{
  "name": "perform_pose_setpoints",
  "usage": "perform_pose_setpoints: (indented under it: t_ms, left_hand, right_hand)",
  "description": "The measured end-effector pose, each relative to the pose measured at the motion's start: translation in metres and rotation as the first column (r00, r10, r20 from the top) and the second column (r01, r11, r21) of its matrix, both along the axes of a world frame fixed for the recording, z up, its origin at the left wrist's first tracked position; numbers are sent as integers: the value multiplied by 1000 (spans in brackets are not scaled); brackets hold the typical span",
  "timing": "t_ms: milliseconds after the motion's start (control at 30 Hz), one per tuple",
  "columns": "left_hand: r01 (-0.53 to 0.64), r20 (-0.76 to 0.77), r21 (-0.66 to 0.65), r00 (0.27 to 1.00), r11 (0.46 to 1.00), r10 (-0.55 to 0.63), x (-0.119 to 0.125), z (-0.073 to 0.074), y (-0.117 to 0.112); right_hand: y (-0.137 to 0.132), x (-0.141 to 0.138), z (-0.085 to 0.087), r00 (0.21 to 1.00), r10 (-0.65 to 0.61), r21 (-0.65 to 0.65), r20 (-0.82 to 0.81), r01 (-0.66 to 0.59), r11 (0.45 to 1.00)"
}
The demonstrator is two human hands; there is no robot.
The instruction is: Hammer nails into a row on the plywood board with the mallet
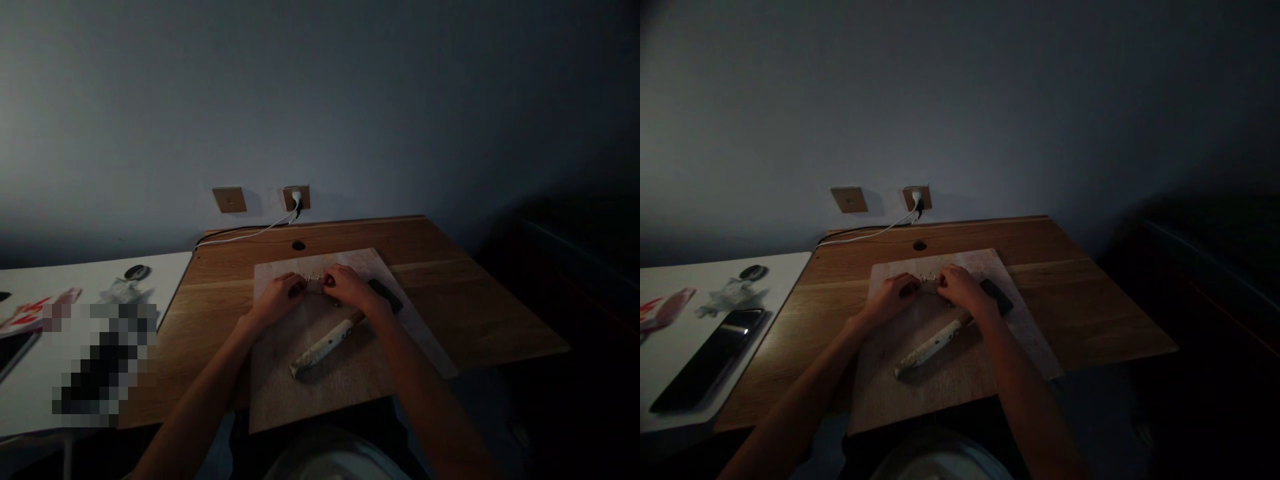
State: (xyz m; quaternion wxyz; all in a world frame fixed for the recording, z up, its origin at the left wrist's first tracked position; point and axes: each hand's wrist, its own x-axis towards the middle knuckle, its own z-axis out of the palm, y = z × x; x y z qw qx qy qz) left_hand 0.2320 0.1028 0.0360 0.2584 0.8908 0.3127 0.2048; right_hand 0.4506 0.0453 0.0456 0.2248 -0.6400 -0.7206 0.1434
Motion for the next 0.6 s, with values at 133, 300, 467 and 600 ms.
perform_pose_setpoints:
  t_ms: [133, 300, 467, 600]
  left_hand:
    - [-12, -7, 14, 1000, 1000, 12, 1, 1, -2]
    - [-22, -21, 17, 1000, 1000, 22, 0, -1, -3]
    - [-3, -22, 195, 1000, 981, 7, 0, -6, -4]
    - [64, -75, 342, 996, 938, -41, 3, -3, -6]
  right_hand:
    - [-1, -1, 2, 1000, 21, -15, 16, -21, 1000]
    - [-5, 4, 12, 1000, 8, -8, 5, -8, 1000]
    - [-7, 10, 20, 1000, -10, 14, -9, 10, 1000]
    - [-6, 12, 20, 1000, -4, 18, 17, 4, 1000]
